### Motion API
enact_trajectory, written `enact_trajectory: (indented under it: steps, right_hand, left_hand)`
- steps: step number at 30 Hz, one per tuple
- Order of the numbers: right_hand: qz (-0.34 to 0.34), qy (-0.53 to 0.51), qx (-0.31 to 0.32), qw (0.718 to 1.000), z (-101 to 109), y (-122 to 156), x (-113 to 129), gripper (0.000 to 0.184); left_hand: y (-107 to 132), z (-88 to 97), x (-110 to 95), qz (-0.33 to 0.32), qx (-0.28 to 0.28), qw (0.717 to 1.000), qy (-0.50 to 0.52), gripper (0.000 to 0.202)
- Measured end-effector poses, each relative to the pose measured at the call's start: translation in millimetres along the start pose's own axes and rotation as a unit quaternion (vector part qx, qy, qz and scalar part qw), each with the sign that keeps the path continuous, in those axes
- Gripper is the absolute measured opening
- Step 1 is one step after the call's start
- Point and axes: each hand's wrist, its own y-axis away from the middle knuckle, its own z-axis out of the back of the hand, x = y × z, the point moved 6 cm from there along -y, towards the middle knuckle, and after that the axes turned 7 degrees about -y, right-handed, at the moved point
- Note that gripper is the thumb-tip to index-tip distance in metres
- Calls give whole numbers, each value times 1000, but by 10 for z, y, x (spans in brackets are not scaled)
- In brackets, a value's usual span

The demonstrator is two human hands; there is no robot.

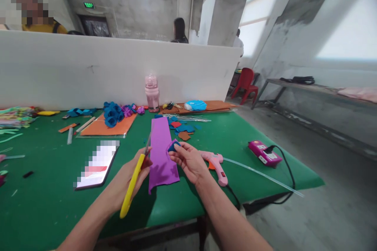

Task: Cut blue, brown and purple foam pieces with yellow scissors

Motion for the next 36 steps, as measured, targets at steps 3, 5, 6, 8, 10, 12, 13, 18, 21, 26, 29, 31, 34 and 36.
enact_trajectory:
  steps: [3, 5, 6, 8, 10, 12, 13, 18, 21, 26, 29, 31, 34, 36]
  right_hand:
    - [-4, -23, -6, 1000, 45, -7, 0, 29]
    - [-5, -42, -18, 999, 78, -17, 8, 28]
    - [-5, -48, -22, 999, 86, -20, 14, 28]
    - [-2, -41, -21, 999, 77, -16, 27, 28]
    - [0, 0, -9, 1000, 35, 11, 16, 28]
    - [5, 69, 11, 998, -31, 57, -24, 27]
    - [12, 105, 22, 994, -68, 84, -49, 26]
    - [46, 218, 51, 974, -203, 197, -152, 23]
    - [41, 230, 54, 971, -232, 228, -173, 22]
    - [36, 227, 57, 972, -229, 233, -186, 22]
    - [21, 197, 54, 979, -196, 205, -213, 25]
    - [15, 171, 40, 984, -162, 184, -208, 30]
    - [0, 129, 18, 992, -123, 172, -183, 43]
    - [-27, 101, 13, 994, -115, 181, -188, 52]
  left_hand:
    - [156, 28, -53, 22, 15, 993, -118, 43]
    - [208, 6, -43, 34, 24, 987, -154, 45]
    - [213, -8, -25, 37, 24, 987, -156, 46]
    - [186, -5, 14, 44, -4, 991, -128, 46]
    - [130, 44, 39, 54, -63, 996, -41, 46]
    - [74, 82, 38, 64, -110, 988, 85, 50]
    - [50, 83, 27, 67, -120, 980, 144, 51]
    - [6, -58, -57, 73, -102, 954, 273, 53]
    - [21, -129, -61, 81, -106, 954, 269, 52]
    - [23, -178, -32, 102, -109, 940, 308, 50]
    - [19, -185, 4, 106, -118, 932, 325, 50]
    - [18, -202, 39, 113, -119, 929, 332, 49]
    - [13, -232, 88, 129, -120, 916, 359, 52]
    - [8, -240, 109, 140, -129, 902, 388, 55]
